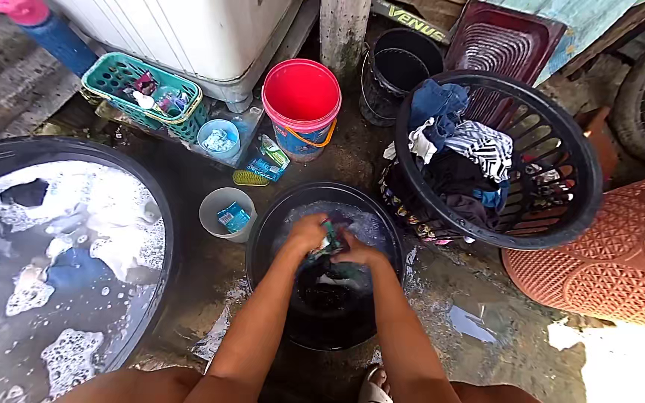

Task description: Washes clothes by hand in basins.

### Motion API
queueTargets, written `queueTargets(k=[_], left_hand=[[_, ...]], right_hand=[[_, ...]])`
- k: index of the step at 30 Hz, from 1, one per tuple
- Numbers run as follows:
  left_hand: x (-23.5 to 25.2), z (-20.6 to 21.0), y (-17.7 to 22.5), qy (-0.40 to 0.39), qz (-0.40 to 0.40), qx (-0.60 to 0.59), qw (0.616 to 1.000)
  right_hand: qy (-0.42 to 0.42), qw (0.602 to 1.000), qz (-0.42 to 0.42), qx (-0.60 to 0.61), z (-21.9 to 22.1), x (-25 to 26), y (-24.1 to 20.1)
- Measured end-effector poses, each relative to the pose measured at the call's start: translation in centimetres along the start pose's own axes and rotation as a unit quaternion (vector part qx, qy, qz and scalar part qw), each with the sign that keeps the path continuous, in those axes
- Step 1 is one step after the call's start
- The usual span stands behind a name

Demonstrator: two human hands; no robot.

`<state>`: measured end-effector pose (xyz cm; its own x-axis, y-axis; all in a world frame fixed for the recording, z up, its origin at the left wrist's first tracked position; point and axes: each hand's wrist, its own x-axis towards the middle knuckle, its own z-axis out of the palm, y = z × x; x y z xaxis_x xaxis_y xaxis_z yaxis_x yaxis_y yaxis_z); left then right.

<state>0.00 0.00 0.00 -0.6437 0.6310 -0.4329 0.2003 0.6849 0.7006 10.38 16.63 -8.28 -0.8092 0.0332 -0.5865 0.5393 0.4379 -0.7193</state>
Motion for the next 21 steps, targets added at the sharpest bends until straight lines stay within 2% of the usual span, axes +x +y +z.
queueTargets(k=[3,5,7,9,12,14,17,19,21], left_hand=[[-3.6,-3.1,5.7,0.054,0.155,-0.112,0.98],[-5.1,-5.8,7.1,0.1,0.202,-0.133,0.965],[-5.3,-8.5,5.6,0.122,0.18,-0.106,0.97],[-4.6,-9.9,2.5,0.093,0.133,-0.056,0.985],[-3.2,-8.1,-1.0,0.026,0.108,-0.023,0.993],[-2.2,-6.3,-1.9,0.077,0.118,-0.05,0.989],[-1.8,-5.9,-2.3,0.184,0.12,-0.203,0.954],[-2.0,-6.5,-2.5,0.184,0.106,-0.284,0.935],[-1.7,-6.6,-3.0,0.182,0.062,-0.238,0.952]], right_hand=[[0.067,0.996,-0.058,0.009,-1.4,-3.1,-3.4],[0.14,0.986,-0.089,0.023,-2.7,-5.0,-5.5],[0.154,0.981,-0.114,0.033,-5.5,-7.5,-7.4],[0.15,0.976,-0.156,0.008,-8.0,-9.6,-10.1],[0.149,0.969,-0.196,-0.018,-8.1,-11.7,-15.0],[0.163,0.96,-0.226,0.021,-7.0,-12.0,-16.4],[0.213,0.939,-0.262,0.066,-6.4,-11.5,-14.7],[0.225,0.946,-0.226,0.062,-6.7,-10.5,-12.3],[0.198,0.969,-0.147,0.03,-6.7,-9.0,-9.9]])
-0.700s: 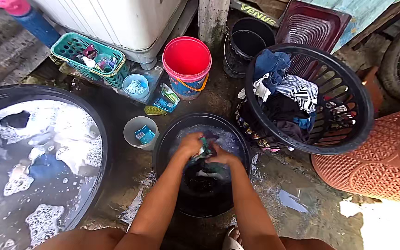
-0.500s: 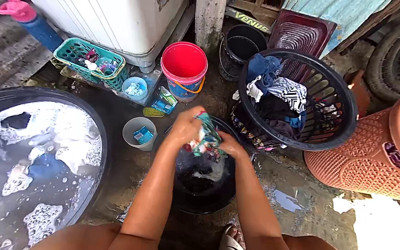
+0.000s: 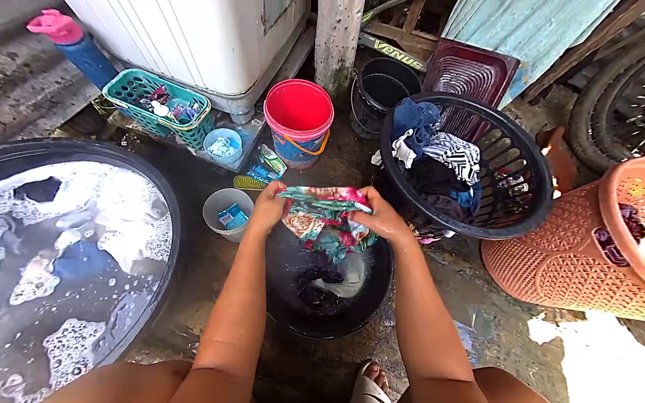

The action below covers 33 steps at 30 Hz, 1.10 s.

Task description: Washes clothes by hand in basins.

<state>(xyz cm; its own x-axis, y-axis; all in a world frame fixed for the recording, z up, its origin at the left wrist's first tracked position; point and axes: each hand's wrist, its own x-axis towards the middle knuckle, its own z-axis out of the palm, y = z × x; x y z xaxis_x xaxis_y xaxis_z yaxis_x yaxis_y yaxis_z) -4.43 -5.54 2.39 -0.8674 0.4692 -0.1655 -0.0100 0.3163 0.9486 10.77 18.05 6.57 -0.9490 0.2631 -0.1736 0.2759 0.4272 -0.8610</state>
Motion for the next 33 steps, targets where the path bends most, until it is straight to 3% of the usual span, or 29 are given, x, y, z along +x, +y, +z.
queueTargets(k=[4,8,12,14,16,18,20,22,24,26,27,29,31,33], left_hand=[[0.3,3.5,-5.2,-0.082,-0.089,0.297,0.947],[-0.6,9.1,-10.7,-0.299,-0.149,0.366,0.869],[-3.6,11.6,-14.0,-0.317,-0.174,0.451,0.816],[-4.4,11.8,-14.3,-0.322,-0.185,0.45,0.812],[-4.8,11.2,-13.9,-0.331,-0.17,0.418,0.828],[-4.5,10.3,-14.6,-0.289,-0.108,0.354,0.883],[-4.3,10.0,-14.6,-0.238,-0.087,0.304,0.918],[-4.6,10.4,-14.0,-0.199,-0.095,0.296,0.929],[-4.8,10.9,-13.5,-0.101,-0.033,0.224,0.969],[-4.0,11.8,-12.6,0.026,0.046,0.039,0.998],[-3.6,12.0,-11.1,0.056,0.049,-0.067,0.995],[-3.4,11.5,-6.9,0.112,0.051,-0.149,0.981],[-2.8,11.0,-3.1,0.177,0.065,-0.218,0.957],[-2.9,11.2,0.5,0.197,0.088,-0.33,0.919]], right_hand=[[-0.057,0.969,0.16,-0.178,5.5,1.1,7.4],[-0.156,0.911,0.276,-0.263,11.9,-0.1,13.5],[-0.228,0.866,0.322,-0.307,15.2,-3.4,14.7],[-0.263,0.848,0.332,-0.319,16.0,-3.9,14.3],[-0.244,0.87,0.309,-0.297,15.2,-3.4,14.7],[-0.187,0.918,0.261,-0.231,13.1,-1.3,14.0],[-0.1,0.968,0.211,-0.089,11.2,0.4,12.1],[-0.047,0.984,0.163,0.052,9.6,0.3,7.6],[-0.032,0.985,0.079,0.147,8.2,-1.1,2.8],[-0.021,0.973,-0.013,0.23,7.1,-2.7,-0.7],[-0.008,0.959,-0.056,0.278,6.6,-3.4,-1.7],[0.059,0.919,-0.114,0.372,5.8,-4.2,-2.4],[0.188,0.864,-0.096,0.456,5.9,-3.8,-1.1],[0.263,0.827,-0.014,0.496,7.5,-2.7,1.2]])
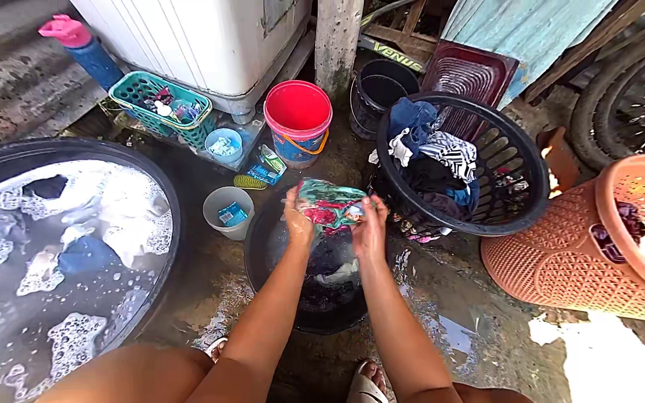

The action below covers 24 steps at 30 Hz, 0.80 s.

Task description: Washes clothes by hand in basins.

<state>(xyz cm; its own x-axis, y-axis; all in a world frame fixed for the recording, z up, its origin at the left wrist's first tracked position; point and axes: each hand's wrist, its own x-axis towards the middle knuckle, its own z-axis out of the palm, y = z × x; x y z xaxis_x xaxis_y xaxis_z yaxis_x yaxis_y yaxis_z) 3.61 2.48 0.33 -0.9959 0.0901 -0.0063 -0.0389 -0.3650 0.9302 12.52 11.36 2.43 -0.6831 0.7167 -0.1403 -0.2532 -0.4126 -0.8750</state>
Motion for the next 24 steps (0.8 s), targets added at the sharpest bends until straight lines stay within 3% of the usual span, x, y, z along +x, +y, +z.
queueTargets(k=[3,5,8,10,12,14,16,19,21,24], left_hand=[[-3.0,2.6,3.1,-0.028,-0.043,-0.131,0.99],[-4.4,2.8,3.6,-0.033,-0.098,-0.177,0.979],[-4.9,0.6,1.9,-0.074,-0.127,-0.153,0.977],[-4.4,-2.4,0.3,-0.175,-0.139,-0.023,0.974],[-3.3,-5.8,0.0,-0.322,-0.226,0.054,0.918],[-2.8,-7.4,0.2,-0.41,-0.305,-0.047,0.858],[-3.2,-5.8,1.7,-0.362,-0.336,-0.177,0.851],[-2.0,-2.9,5.0,-0.226,-0.299,-0.239,0.896],[-0.6,-2.1,5.9,-0.169,-0.218,-0.21,0.938],[-0.6,-0.5,7.4,-0.104,-0.073,-0.06,0.99]], right_hand=[[-0.004,0.99,0.139,0.035,0.3,-1.1,2.9],[-0.037,0.982,0.143,0.115,1.0,-1.5,2.5],[-0.05,0.989,0.039,0.136,0.9,-0.8,0.5],[-0.037,0.996,-0.037,0.071,0.7,0.0,-0.8],[-0.063,0.988,-0.122,-0.076,0.5,0.1,-2.2],[-0.134,0.95,-0.218,-0.181,0.5,0.4,-3.2],[-0.198,0.922,-0.258,-0.21,1.2,-0.2,-3.8],[-0.222,0.936,-0.211,-0.173,2.4,-2.1,-2.6],[-0.166,0.97,-0.133,-0.115,2.8,-3.0,-1.8],[-0.057,0.996,-0.056,-0.028,3.5,-3.1,-1.3]])
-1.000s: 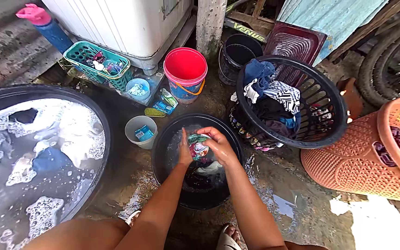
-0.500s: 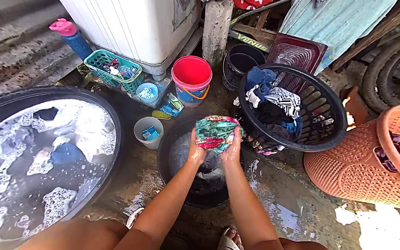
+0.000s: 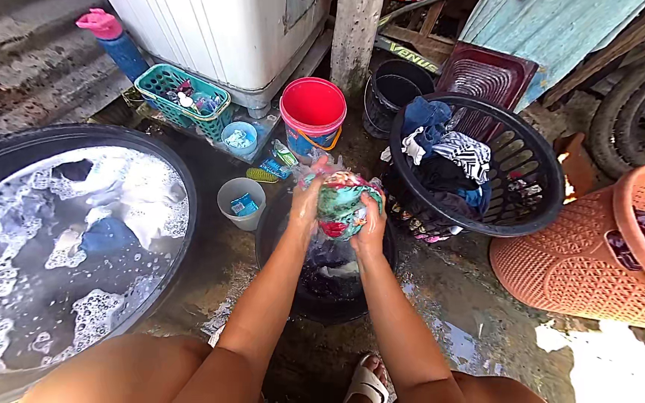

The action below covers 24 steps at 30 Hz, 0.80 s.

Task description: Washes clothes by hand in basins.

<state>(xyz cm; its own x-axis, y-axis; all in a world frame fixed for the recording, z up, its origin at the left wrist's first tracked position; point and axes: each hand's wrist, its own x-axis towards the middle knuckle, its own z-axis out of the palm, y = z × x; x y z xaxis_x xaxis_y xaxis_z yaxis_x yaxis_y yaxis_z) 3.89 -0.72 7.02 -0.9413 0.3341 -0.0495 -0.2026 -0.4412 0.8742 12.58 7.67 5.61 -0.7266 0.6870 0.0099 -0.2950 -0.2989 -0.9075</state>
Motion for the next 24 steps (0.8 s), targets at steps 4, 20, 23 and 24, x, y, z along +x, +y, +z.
queueTargets(k=[4,20,23,24], left_hand=[[-1.3,1.2,-1.1,-0.025,0.086,0.149,0.985],[-3.6,-0.8,-16.9,-0.274,-0.22,0.445,0.824],[-6.1,-4.6,-19.6,-0.291,-0.28,0.719,0.566],[-6.3,-5.6,-19.4,-0.284,-0.294,0.75,0.521]], right_hand=[[0.042,0.995,0.09,-0.009,-0.6,-0.7,1.4],[0.162,0.877,-0.148,-0.428,-12.5,7.2,-21.4],[0.292,0.754,-0.305,-0.503,-19.1,8.1,-32.0],[0.311,0.71,-0.317,-0.547,-22.2,8.7,-34.8]])
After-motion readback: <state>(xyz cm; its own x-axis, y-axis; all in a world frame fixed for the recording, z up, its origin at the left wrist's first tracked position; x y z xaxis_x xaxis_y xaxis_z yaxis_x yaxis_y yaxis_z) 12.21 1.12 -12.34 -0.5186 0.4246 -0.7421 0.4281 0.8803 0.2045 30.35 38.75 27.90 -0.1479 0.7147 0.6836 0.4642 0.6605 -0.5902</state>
